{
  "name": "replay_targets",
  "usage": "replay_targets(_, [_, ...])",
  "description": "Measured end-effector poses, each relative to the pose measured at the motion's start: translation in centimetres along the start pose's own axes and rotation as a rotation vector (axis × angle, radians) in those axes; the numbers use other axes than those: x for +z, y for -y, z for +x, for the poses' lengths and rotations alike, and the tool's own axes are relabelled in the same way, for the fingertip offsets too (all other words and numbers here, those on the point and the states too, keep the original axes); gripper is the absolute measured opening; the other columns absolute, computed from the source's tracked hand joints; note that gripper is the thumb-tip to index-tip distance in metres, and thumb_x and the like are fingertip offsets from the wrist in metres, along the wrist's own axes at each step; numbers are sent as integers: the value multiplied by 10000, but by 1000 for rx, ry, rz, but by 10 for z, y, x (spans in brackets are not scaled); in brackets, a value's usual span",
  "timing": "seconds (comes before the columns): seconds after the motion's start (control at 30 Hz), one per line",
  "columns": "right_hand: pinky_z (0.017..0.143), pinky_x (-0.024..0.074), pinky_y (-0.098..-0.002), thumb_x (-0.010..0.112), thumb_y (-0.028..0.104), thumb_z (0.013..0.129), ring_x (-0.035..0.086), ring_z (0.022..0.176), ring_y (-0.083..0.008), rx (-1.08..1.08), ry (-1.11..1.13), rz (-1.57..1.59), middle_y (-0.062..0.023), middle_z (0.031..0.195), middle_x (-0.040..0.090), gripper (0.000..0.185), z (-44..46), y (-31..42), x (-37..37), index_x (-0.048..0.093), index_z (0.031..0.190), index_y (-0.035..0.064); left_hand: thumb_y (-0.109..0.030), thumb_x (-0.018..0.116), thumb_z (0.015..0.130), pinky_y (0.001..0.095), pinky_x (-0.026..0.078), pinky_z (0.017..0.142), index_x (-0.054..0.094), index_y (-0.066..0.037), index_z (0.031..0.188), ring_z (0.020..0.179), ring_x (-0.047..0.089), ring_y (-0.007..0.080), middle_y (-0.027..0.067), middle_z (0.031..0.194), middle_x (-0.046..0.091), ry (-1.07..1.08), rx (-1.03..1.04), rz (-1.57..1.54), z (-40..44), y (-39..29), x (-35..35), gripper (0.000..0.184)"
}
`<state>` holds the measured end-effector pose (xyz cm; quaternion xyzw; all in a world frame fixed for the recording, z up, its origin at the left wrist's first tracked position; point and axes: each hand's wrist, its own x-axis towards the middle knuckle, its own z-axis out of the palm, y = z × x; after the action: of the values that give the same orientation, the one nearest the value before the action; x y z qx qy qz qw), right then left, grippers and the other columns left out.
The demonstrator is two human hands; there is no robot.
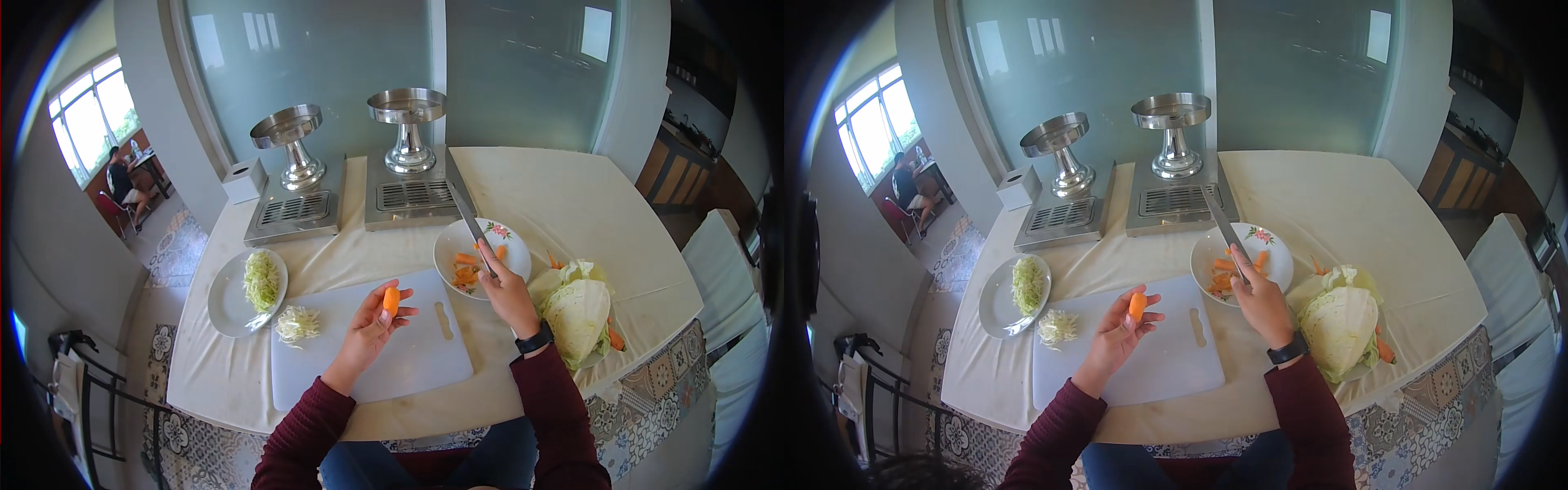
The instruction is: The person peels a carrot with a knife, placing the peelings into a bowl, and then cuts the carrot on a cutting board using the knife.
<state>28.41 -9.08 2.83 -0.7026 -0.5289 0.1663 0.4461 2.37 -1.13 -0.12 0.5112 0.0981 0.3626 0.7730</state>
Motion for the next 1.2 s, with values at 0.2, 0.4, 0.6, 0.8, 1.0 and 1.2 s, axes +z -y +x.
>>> replay_targets(0.2, [787,495,-337,514,136,954,640,775,-274,-120,17,-49,-210,1036,661,556,6,-22,2,366,1468,289,-272,529,988,322,441,947,332,-92,1457,1145,564,226,147,1387,461,7,-13,6,0,2,-1,539])
replay_targets(0.4, [745,491,-321,535,156,944,587,683,-209,27,49,66,-197,977,665,590,2,-5,-2,328,1491,232,-277,526,989,322,439,946,341,-90,1448,1142,568,232,151,1382,467,8,-28,12,0,1,-1,529])
replay_targets(0.6, [649,455,-299,551,221,945,472,588,-155,-44,20,68,-122,1034,647,588,4,-18,4,337,1478,92,-275,529,987,336,442,941,355,-83,1420,1129,585,250,164,1363,491,-3,-9,15,0,4,-5,504])
replay_targets(0.8, [595,417,-280,566,325,957,457,570,-112,-232,244,143,-101,849,620,589,-10,0,19,369,1466,105,-178,576,962,324,451,896,343,-95,1422,1033,594,207,129,1222,561,-2,3,101,-1,4,-4,522])
replay_targets(1.0, [540,455,-343,556,353,952,592,512,-248,-403,494,33,-109,600,576,633,-30,30,26,299,1502,173,17,534,943,290,473,861,319,-100,1455,952,575,139,53,1110,579,-26,-1,91,-1,12,-6,568])
replay_targets(1.2, [525,458,-361,561,377,944,594,520,-263,-440,504,-56,-114,619,592,677,-35,30,31,254,1517,187,111,523,873,271,460,843,356,-96,1445,953,541,106,18,1096,563,-69,-55,177,-1,2,8,630])
